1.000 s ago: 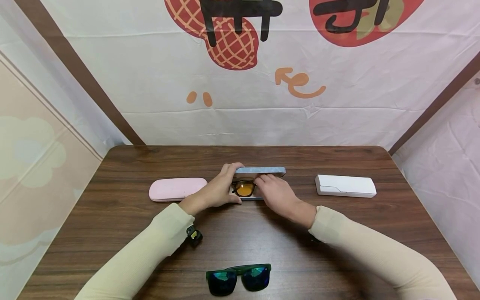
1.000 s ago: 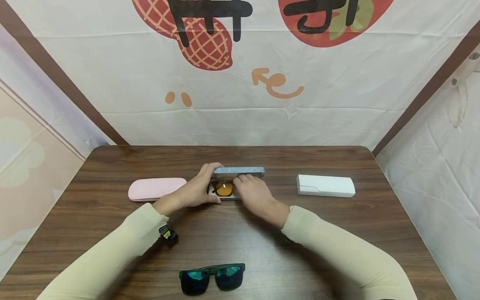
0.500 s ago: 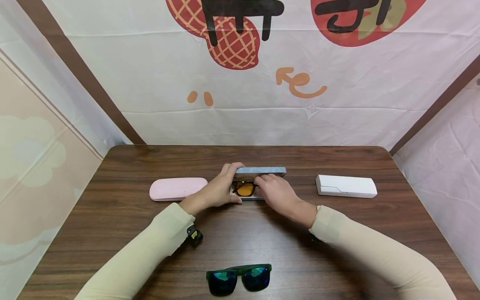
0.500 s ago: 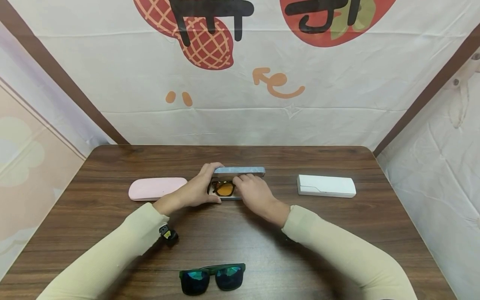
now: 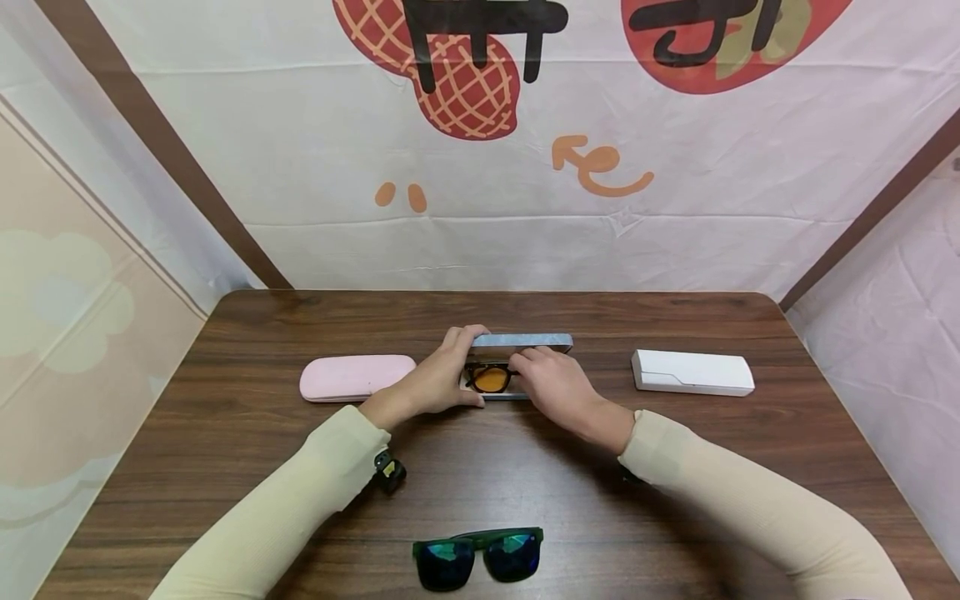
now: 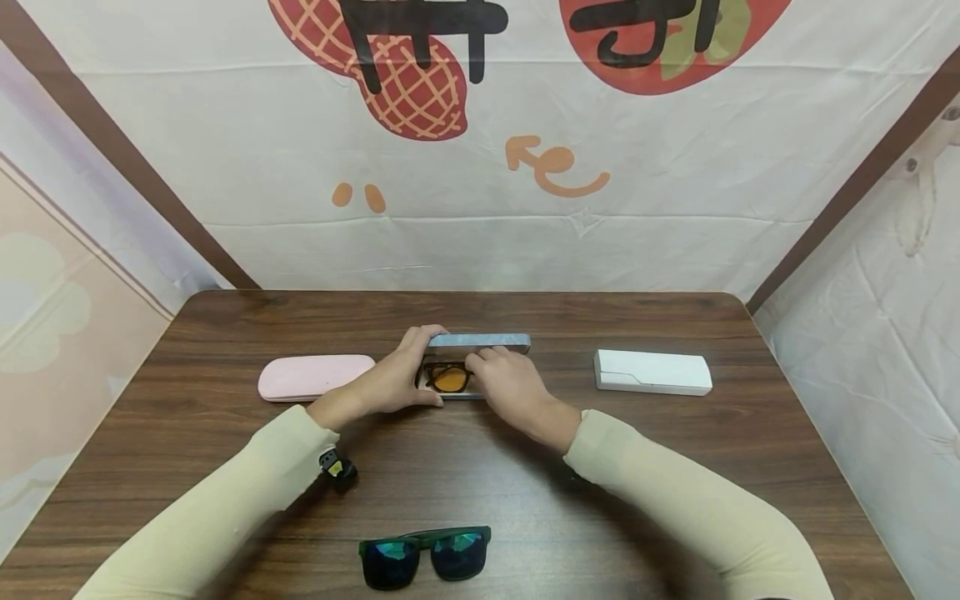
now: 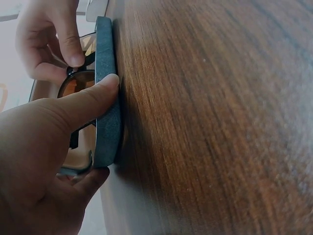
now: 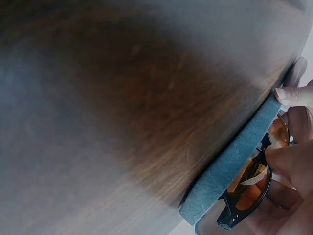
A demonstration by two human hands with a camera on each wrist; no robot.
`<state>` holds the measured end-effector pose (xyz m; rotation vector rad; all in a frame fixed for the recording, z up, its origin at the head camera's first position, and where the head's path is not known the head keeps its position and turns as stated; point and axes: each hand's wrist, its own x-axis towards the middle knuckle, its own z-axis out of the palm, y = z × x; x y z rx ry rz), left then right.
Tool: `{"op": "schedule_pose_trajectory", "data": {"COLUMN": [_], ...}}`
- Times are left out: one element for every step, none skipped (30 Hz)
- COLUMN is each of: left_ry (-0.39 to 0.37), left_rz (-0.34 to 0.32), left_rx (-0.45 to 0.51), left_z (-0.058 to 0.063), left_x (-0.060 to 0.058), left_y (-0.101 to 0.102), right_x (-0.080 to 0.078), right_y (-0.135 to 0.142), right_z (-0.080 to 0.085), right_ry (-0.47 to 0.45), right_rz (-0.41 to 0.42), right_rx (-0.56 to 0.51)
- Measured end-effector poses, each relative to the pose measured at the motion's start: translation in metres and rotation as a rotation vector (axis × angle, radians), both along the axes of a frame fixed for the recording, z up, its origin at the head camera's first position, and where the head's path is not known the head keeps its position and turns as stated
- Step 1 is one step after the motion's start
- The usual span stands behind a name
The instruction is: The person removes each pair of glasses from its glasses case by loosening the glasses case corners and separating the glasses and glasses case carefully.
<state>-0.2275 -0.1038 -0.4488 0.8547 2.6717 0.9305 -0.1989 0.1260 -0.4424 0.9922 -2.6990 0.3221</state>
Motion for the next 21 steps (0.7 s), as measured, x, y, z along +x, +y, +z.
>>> {"op": "schedule_pose_trajectory", "data": {"left_ry": [0.002, 0.003, 0.003, 0.003, 0.004, 0.005, 0.004, 0.003, 0.002, 0.002, 0.001, 0.001, 0.000, -0.001, -0.001, -0.002, -0.003, -0.004, -0.006, -0.006, -0.006], "left_rz": [0.000, 0.000, 0.000, 0.000, -0.001, -0.002, -0.002, -0.003, -0.004, -0.005, -0.004, -0.004, -0.003, -0.001, 0.000, 0.002, 0.004, 0.005, 0.006, 0.007, 0.007], "left_rx": [-0.001, -0.001, -0.001, 0.001, 0.003, 0.005, 0.006, 0.008, 0.008, 0.008, 0.007, 0.004, 0.004, 0.002, 0.001, 0.000, 0.000, 0.000, 0.000, 0.000, 0.001], "left_z": [0.0000, 0.0000, 0.0000, -0.0001, -0.0002, -0.0004, -0.0003, -0.0005, -0.0006, -0.0009, -0.0009, -0.0009, -0.0008, -0.0008, -0.0008, -0.0004, -0.0001, 0.0002, 0.0005, 0.0008, 0.0009], "left_x": [-0.0001, -0.0001, -0.0001, -0.0002, -0.0002, -0.0002, -0.0002, -0.0001, -0.0002, -0.0003, -0.0003, -0.0003, -0.0003, -0.0003, -0.0002, -0.0001, 0.0001, 0.0002, 0.0003, 0.0004, 0.0004], "left_y": [0.0002, 0.0003, 0.0004, 0.0005, 0.0006, 0.0007, 0.0007, 0.0007, 0.0008, 0.0009, 0.0009, 0.0010, 0.0009, 0.0008, 0.0007, 0.0006, 0.0005, 0.0004, 0.0004, 0.0003, 0.0004], "right_x": [-0.0001, -0.0003, -0.0004, -0.0005, -0.0004, -0.0001, 0.0002, 0.0006, 0.0011, 0.0016, 0.0020, 0.0024, 0.0024, 0.0025, 0.0024, 0.0023, 0.0022, 0.0020, 0.0018, 0.0016, 0.0015], "right_y": [0.0003, 0.0006, 0.0008, 0.0010, 0.0012, 0.0015, 0.0016, 0.0018, 0.0018, 0.0020, 0.0021, 0.0021, 0.0021, 0.0021, 0.0021, 0.0022, 0.0022, 0.0023, 0.0023, 0.0023, 0.0024], "right_z": [0.0001, 0.0002, 0.0001, 0.0001, 0.0001, 0.0004, 0.0004, 0.0005, 0.0007, 0.0009, 0.0010, 0.0010, 0.0008, 0.0007, 0.0003, -0.0001, -0.0005, -0.0008, -0.0011, -0.0013, -0.0016], "right_ry": [-0.001, -0.003, -0.005, -0.005, -0.004, -0.003, 0.000, 0.004, 0.011, 0.019, 0.028, 0.038, 0.050, 0.062, 0.073, 0.082, 0.090, 0.096, 0.100, 0.104, 0.106], "right_rz": [0.000, 0.000, 0.001, 0.002, 0.004, 0.005, 0.008, 0.010, 0.015, 0.019, 0.025, 0.031, 0.038, 0.044, 0.049, 0.053, 0.057, 0.060, 0.061, 0.061, 0.060], "right_rx": [-0.001, -0.004, -0.006, -0.008, -0.008, -0.010, -0.010, -0.012, -0.014, -0.017, -0.019, -0.024, -0.026, -0.029, -0.030, -0.030, -0.029, -0.028, -0.026, -0.024, -0.021]}}
